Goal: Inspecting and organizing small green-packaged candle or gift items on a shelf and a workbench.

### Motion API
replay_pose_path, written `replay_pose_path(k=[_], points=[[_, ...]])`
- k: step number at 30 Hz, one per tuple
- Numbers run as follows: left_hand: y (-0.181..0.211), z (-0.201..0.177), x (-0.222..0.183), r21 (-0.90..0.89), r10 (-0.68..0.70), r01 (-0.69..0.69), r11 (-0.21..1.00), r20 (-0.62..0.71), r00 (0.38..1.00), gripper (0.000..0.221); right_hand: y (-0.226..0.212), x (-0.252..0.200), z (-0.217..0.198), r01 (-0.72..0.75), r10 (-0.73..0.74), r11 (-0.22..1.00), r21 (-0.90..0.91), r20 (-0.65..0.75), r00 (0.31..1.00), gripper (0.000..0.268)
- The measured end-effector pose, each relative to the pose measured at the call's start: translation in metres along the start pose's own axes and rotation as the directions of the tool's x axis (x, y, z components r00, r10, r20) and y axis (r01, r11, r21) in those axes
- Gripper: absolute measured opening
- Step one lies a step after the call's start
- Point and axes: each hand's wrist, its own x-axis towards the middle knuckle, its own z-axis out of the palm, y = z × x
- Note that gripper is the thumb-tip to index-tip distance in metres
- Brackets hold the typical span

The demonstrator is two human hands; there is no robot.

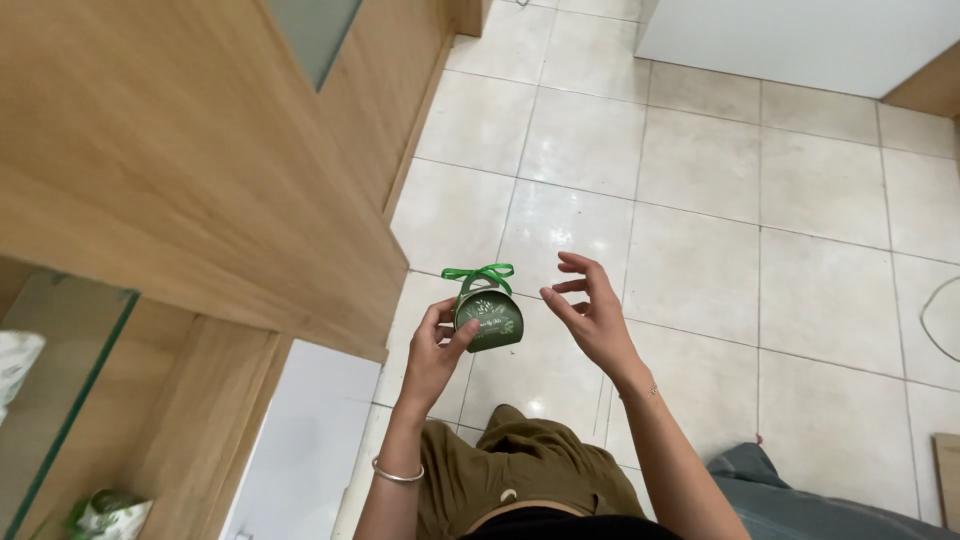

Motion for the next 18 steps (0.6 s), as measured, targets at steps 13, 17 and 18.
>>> replay_pose_path(k=[13,17,18], points=[[0.009,0.085,0.161,0.010,-0.029,0.027,1.000,0.303,0.952,0.061,0.055,0.091,-0.049,-0.354,0.354,0.762,0.542,0.110,0.929,0.055],[0.013,0.094,0.245,-0.049,0.022,-0.004,0.999,0.366,0.930,0.063,0.052,0.168,-0.060,-0.331,0.353,0.756,0.565,0.074,0.933,0.052],[0.018,0.097,0.270,-0.086,0.075,-0.046,0.995,0.364,0.928,0.064,0.050,0.191,-0.063,-0.318,0.348,0.755,0.574,0.061,0.936,0.051]])
